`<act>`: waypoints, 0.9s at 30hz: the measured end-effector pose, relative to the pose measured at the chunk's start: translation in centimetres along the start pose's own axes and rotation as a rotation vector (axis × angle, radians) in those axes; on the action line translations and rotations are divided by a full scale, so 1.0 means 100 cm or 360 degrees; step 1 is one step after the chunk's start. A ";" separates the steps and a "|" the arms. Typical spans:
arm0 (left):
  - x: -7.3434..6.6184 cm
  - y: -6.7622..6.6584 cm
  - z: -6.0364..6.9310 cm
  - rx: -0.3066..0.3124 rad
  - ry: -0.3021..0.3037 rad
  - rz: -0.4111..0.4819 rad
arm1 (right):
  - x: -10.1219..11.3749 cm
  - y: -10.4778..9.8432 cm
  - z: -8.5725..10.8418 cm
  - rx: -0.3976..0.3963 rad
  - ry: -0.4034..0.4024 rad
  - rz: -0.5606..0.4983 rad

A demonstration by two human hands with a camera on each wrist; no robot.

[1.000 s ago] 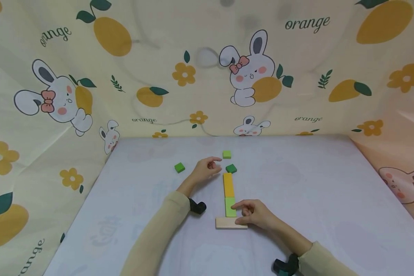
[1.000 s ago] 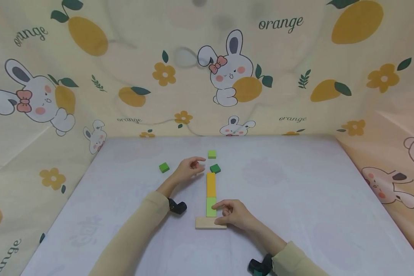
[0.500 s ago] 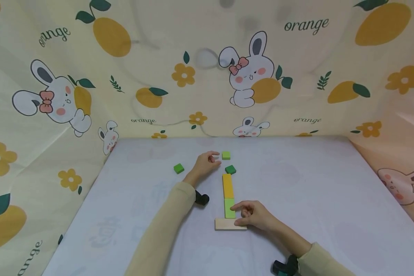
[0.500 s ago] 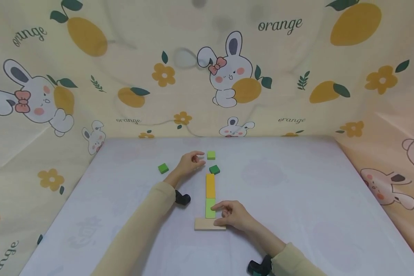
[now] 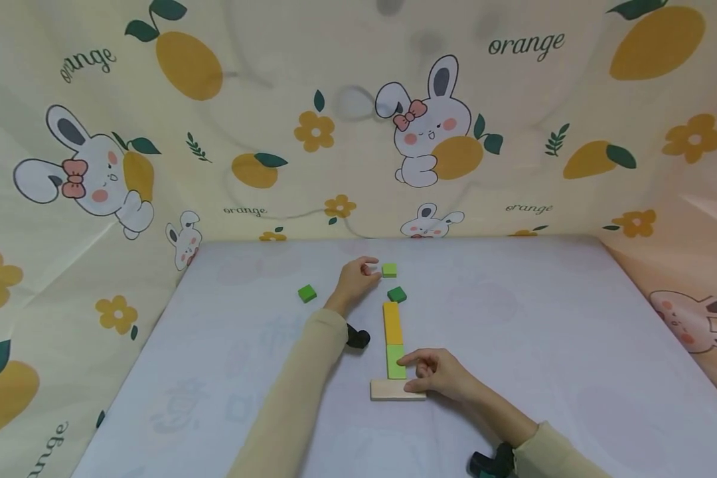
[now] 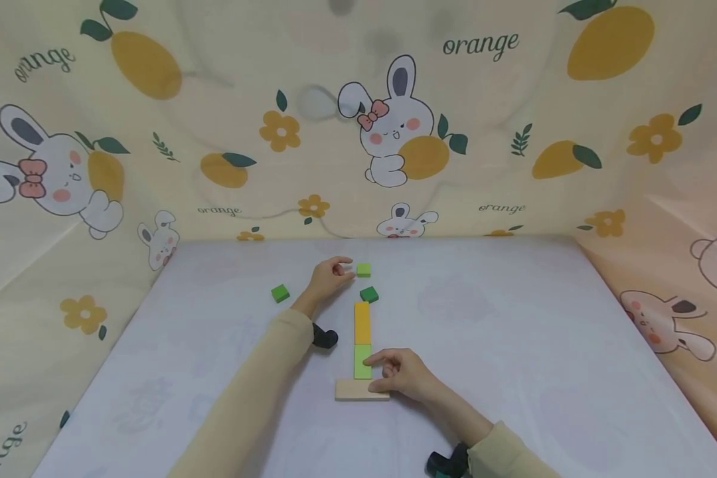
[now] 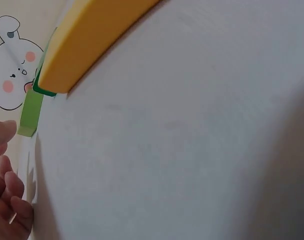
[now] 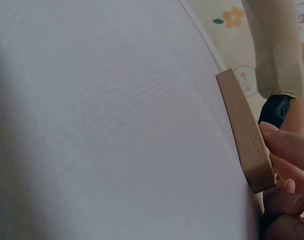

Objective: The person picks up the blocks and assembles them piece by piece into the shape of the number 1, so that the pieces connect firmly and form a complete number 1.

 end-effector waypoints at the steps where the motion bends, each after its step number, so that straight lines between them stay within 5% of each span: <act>1: 0.000 0.001 0.000 0.0004 -0.0006 -0.0016 | 0.000 0.000 0.000 0.0000 -0.0001 -0.0003; 10: 0.002 0.012 -0.001 0.0110 -0.0124 -0.0177 | 0.000 0.001 0.000 -0.0006 0.0007 0.0011; 27: -0.002 0.019 -0.003 0.0103 -0.0090 -0.0422 | 0.001 0.001 0.001 -0.0001 -0.0012 -0.0006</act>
Point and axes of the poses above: each hand's wrist, its own z-axis away from the middle knuckle, its own y-axis out of the palm, x = y × z, the point moved 6 cm from there along -z, towards the middle knuckle, and after that the axes turned 6 degrees about y, right-handed, at the moved point
